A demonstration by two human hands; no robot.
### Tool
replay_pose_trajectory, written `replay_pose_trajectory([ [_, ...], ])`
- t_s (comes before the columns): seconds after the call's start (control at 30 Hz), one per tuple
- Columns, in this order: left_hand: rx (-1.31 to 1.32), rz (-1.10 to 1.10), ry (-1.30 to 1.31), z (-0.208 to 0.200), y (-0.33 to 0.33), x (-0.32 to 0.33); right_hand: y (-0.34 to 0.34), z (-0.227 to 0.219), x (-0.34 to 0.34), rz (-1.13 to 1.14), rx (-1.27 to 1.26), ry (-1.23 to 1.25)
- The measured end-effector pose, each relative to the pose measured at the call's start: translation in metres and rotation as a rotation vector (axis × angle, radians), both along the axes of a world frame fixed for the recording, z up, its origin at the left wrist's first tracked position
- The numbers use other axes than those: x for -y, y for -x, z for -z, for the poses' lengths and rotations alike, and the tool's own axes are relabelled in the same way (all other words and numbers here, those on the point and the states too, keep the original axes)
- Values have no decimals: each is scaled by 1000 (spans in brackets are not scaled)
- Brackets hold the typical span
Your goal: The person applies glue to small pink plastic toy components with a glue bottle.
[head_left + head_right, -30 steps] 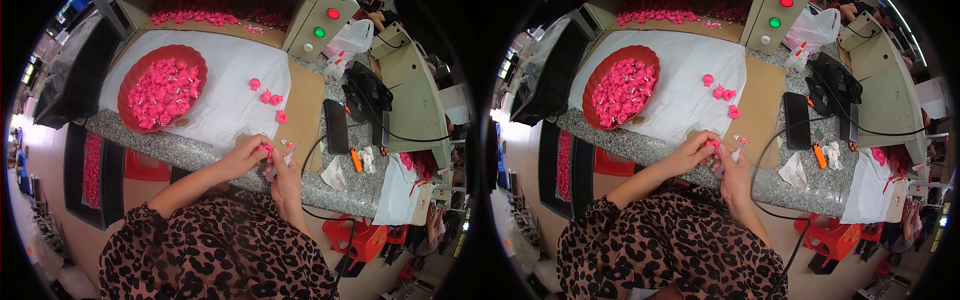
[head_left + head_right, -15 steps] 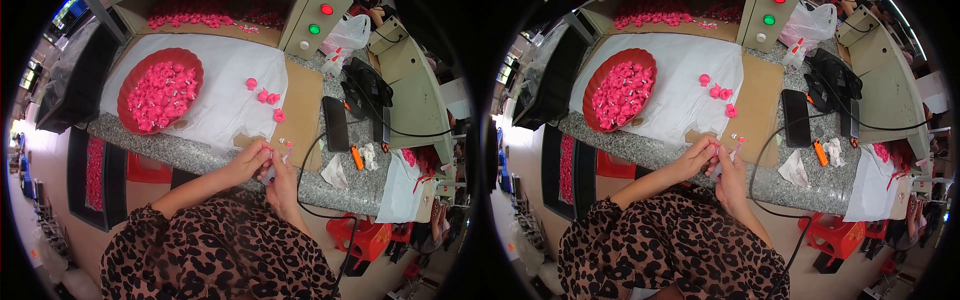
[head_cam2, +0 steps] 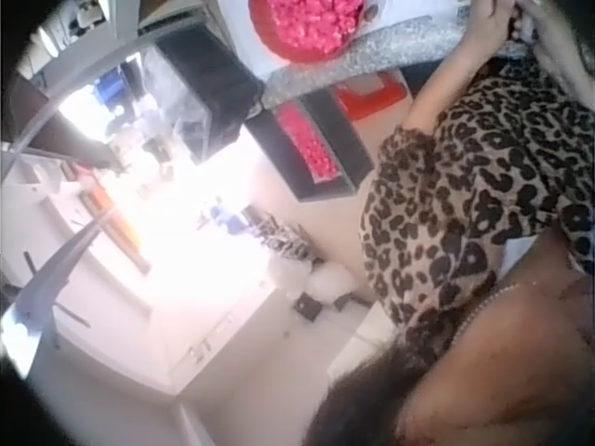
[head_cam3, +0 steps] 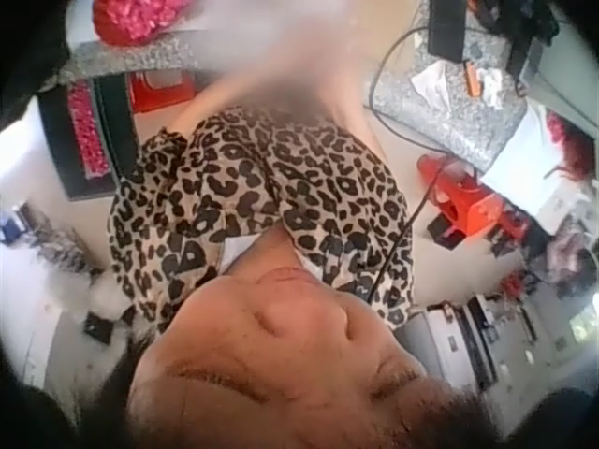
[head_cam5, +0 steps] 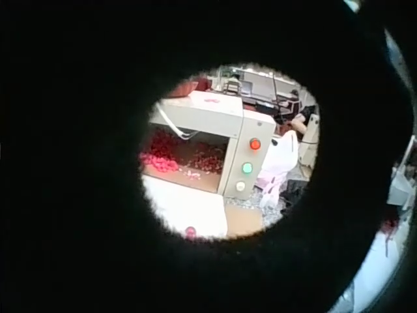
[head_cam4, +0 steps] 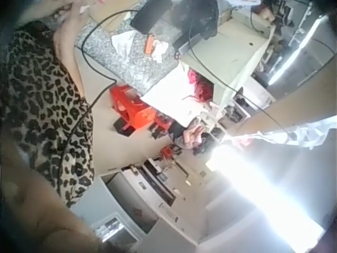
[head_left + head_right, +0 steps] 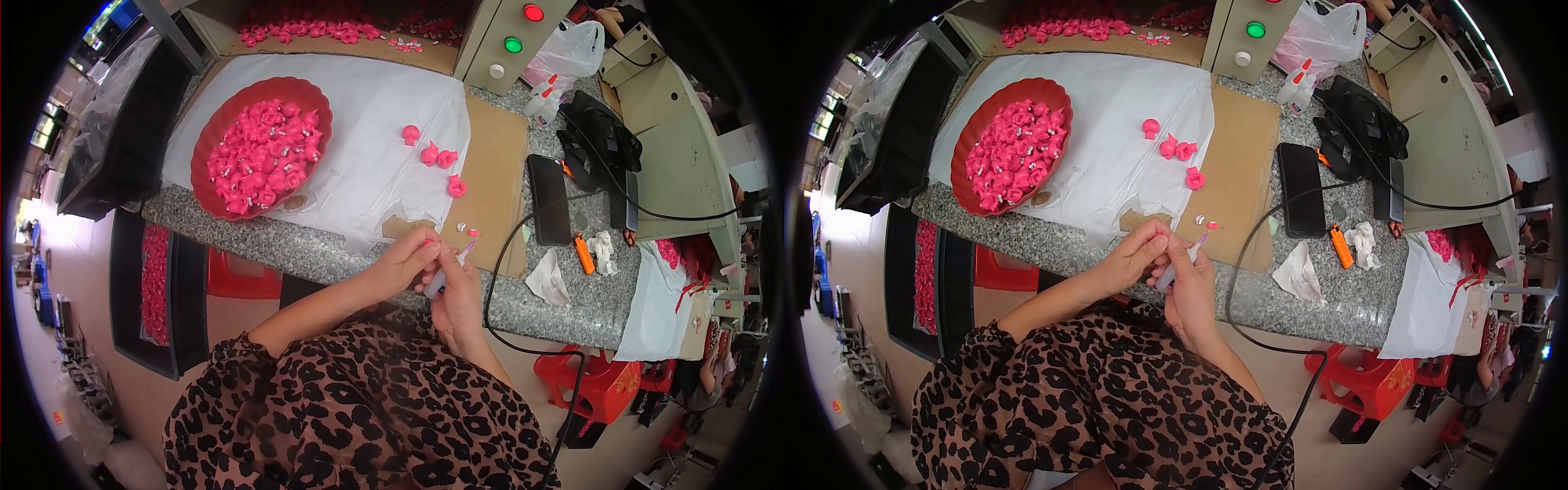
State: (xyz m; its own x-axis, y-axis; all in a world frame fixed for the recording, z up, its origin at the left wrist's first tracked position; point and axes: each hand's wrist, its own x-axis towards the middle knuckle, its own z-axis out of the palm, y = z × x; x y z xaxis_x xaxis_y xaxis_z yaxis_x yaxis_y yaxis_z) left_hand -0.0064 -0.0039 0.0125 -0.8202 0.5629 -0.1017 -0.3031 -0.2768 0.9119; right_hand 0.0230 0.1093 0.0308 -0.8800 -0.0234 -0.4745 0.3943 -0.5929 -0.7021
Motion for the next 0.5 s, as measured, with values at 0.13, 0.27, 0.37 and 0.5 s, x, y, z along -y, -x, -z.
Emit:
replay_pose_trajectory([
  [0.13, 36, -14, -32, 0, -1, -1, 0, -2, 2, 35, 6, 3],
  [0.27, 13, 7, 5, 1, 0, -1, -1, 0, 3, 40, -15, 12],
  [0.37, 8, 5, -3, 2, 1, -1, -2, 2, 4, 42, -29, -1],
  [0.5, -6, -4, 33, 2, 1, -1, -3, 3, 4, 43, -48, 6],
])
